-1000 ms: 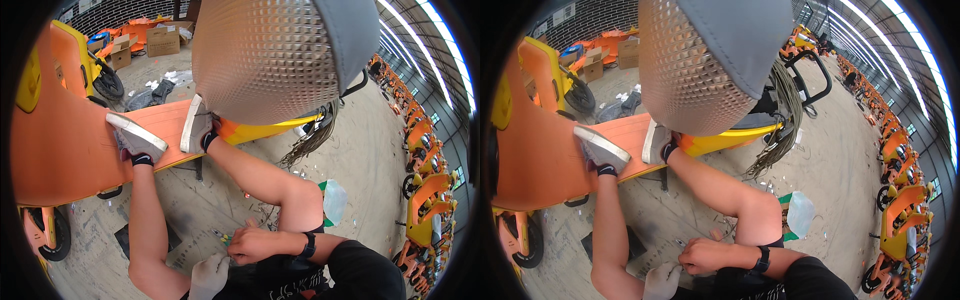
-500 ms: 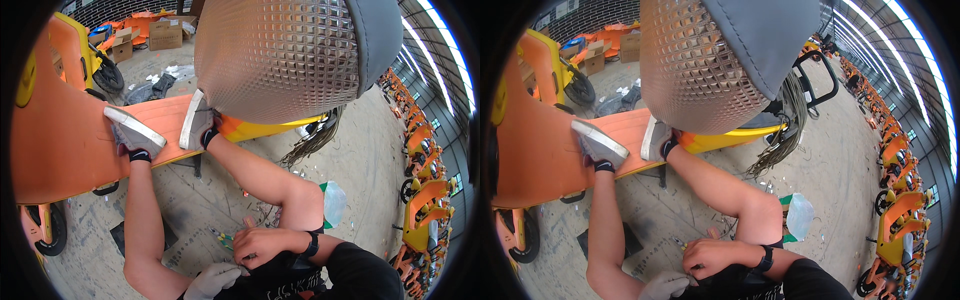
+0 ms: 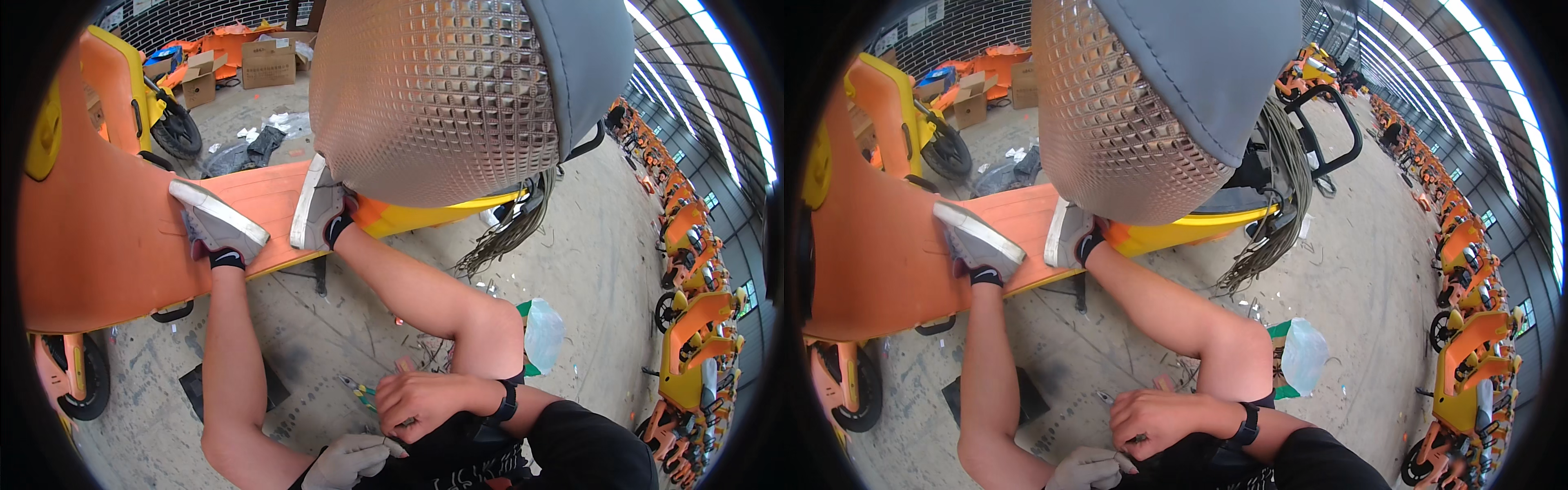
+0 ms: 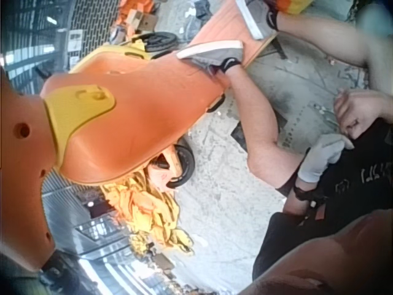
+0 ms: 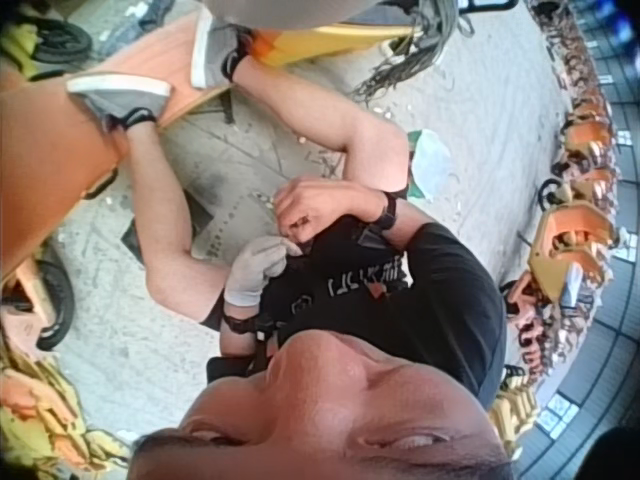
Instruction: The person strips the ends of several thin electrical wires using pliers and then twists the exposed metal filaments together by hand.
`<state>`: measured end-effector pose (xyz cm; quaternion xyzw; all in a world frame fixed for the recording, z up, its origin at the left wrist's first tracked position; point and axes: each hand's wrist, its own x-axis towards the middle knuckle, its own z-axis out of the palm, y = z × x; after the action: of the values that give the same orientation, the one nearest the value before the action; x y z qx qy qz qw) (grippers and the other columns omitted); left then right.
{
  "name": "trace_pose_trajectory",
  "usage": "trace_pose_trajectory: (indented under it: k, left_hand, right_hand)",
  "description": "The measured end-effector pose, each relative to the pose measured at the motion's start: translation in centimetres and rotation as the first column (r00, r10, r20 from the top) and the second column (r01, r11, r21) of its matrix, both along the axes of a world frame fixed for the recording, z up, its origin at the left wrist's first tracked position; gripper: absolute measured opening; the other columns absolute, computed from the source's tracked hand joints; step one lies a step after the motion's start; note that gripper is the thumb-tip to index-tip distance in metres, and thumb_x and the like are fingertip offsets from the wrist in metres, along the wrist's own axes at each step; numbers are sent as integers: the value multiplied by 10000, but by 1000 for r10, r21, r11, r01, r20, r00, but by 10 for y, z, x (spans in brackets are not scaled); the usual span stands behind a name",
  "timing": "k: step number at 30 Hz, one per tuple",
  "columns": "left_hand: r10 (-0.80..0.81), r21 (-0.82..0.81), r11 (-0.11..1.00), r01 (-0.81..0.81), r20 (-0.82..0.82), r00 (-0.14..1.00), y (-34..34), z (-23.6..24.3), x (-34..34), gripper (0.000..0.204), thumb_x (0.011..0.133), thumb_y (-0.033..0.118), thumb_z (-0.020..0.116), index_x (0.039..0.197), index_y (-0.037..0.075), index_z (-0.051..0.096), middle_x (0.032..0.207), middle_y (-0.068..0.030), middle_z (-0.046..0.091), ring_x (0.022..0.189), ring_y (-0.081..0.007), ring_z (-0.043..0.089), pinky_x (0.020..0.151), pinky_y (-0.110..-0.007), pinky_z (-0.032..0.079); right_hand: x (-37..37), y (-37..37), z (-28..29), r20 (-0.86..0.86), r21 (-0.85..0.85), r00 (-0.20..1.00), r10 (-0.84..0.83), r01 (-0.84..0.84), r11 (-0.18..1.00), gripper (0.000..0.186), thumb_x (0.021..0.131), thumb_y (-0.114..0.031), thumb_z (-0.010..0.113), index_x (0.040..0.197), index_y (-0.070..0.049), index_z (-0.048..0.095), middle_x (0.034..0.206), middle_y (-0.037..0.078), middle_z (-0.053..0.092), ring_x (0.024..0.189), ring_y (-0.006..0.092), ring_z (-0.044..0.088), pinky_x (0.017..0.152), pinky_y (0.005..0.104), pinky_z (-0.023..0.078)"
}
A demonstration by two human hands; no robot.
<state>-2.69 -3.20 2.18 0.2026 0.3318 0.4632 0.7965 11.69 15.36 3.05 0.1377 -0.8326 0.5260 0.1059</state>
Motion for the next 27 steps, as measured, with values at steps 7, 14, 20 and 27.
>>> trace_pose_trajectory:
  k: [7, 14, 20, 27]
  left_hand:
    - [-82, 19, 997, 80, 90, 993, -5, -20, -7, 318, 923, 223, 640, 933, -92, 686, 582, -23, 519, 478, -100, 446, 464, -270, 319]
    - [46, 271, 958, -96, 183, 982, -8, -19, -4, 416, 928, 275, 639, 826, -127, 677, 507, -50, 502, 372, -94, 358, 386, -285, 231]
    - [97, 361, 912, -192, 266, 959, -7, -34, 2, 381, 931, 254, 615, 871, -118, 670, 487, 6, 422, 394, -78, 344, 402, -273, 226]
    - [106, 386, 886, -256, 370, 923, -4, -30, 4, 345, 923, 206, 602, 849, -124, 667, 461, -11, 418, 361, -91, 337, 384, -275, 225]
  right_hand:
    - [0, 3, 6, -6, -84, 1000, 9, -9, 996, 75, 726, -10, 664, 765, -32, 604, 690, 69, 570, 695, 283, 569, 732, 391, 468]
    - [-5, -1, 9, -34, -111, 999, 13, -17, 994, 77, 727, -8, 672, 760, -47, 614, 702, 52, 583, 721, 274, 588, 722, 391, 473]
    - [-5, 3, 6, -37, -135, 999, 3, -8, 991, 88, 696, 10, 645, 735, -56, 601, 685, 48, 562, 692, 273, 576, 711, 390, 473]
    - [-2, 5, 2, -49, -140, 999, 1, -8, 990, 96, 668, 17, 618, 714, -55, 576, 666, 43, 544, 674, 275, 566, 705, 383, 462]
